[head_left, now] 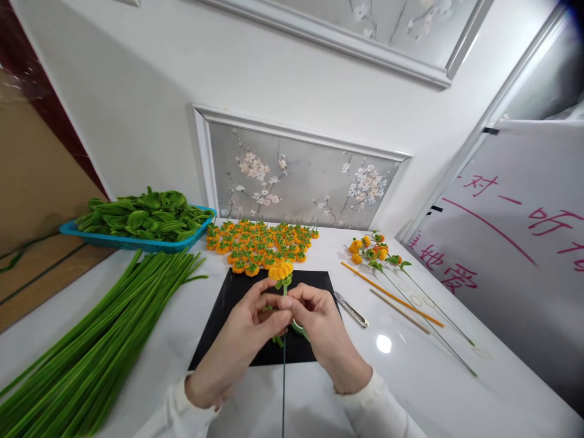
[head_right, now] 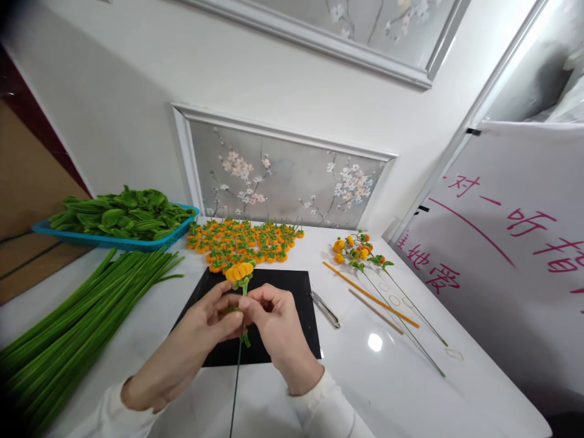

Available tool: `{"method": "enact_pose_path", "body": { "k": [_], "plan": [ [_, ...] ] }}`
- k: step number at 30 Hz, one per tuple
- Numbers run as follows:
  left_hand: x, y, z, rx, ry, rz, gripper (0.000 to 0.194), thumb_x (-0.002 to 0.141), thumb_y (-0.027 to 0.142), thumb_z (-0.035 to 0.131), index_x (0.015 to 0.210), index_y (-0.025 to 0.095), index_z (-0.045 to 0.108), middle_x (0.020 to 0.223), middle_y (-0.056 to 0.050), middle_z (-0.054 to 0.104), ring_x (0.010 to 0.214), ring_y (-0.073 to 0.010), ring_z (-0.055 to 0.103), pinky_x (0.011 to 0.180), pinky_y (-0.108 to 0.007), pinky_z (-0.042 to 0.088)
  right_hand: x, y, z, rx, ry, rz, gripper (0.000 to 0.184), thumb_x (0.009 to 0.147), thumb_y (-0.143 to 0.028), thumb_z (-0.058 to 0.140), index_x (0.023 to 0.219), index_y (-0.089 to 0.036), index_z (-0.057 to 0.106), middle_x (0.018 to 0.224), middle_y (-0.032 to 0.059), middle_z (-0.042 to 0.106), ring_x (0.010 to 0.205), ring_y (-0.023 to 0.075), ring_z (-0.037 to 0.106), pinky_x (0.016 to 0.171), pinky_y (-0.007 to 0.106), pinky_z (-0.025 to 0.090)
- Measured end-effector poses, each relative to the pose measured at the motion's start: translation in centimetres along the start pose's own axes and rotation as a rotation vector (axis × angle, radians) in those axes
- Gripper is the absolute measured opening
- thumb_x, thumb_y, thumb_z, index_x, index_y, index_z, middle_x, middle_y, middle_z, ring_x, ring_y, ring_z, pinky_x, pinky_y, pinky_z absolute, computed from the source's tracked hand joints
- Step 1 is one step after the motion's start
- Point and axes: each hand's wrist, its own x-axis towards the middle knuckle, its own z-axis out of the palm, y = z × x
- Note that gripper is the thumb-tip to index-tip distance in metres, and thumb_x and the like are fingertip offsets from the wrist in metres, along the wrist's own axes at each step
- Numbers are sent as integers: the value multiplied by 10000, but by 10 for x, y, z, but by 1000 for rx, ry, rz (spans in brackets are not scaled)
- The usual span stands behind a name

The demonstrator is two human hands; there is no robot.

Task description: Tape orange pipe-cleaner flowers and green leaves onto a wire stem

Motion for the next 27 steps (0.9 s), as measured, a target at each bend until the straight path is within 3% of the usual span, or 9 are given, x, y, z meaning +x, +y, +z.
{"method": "enact_pose_path", "body": {
  "k": [2,5,10,13,19,22,25,27],
  "plan": [
    [-1,-3,0,4,-40,-62,365,705,259,749,1029,213,588,741,8,656,707,-155,594,680,-289,485,0,-1,0,-20,29,-20,227,722,-337,693,616,-157,605,554,-35,503,513,91,416,492,229,336],
    [1,-7,-4,-49,-69,-75,270,722,231,739,952,189,603,665,19,643,652,-128,598,664,-257,477,0,-3,-2,-24,14,-17,217,707,-335,715,618,-159,627,556,-34,518,504,90,440,482,226,343],
    [1,-11,-6,-212,-177,-100,246,743,167,724,951,204,598,647,38,633,599,-90,595,615,-203,462,4,-1,-15,187,-278,153,246,736,-384,705,694,-149,647,534,-23,570,451,85,501,450,218,285],
    [-1,-11,-4,-258,-231,-110,243,748,158,721,942,204,582,660,30,646,576,-78,588,586,-184,453,5,0,-20,227,-352,207,275,719,-411,720,764,-145,668,566,-5,595,481,118,568,465,229,321],
    [-1,-9,-3,-142,-214,-37,190,804,201,669,958,213,559,665,19,648,625,-100,599,612,-204,465,2,-5,-16,112,-226,35,238,737,-372,711,651,-157,655,573,-27,547,432,102,537,460,244,372],
    [0,-8,-3,-133,-203,-40,156,824,239,645,962,215,575,711,5,659,667,-120,611,663,-248,495,1,-9,-13,-49,-149,-30,249,781,-363,664,616,-177,657,526,-14,548,524,127,509,542,271,409],
    [1,-9,-1,-187,-131,-78,131,803,260,667,892,205,590,633,28,622,568,-95,573,580,-221,496,0,-10,-12,-200,-135,-100,269,820,-313,620,588,-191,676,533,5,555,664,151,472,625,272,388],
    [1,-10,-1,-221,-78,-88,165,762,241,711,874,200,597,592,47,591,518,-81,550,526,-194,484,0,-9,-13,-214,-153,-97,229,825,-308,609,655,-199,716,594,5,554,667,144,443,597,260,363]
  ]
}}
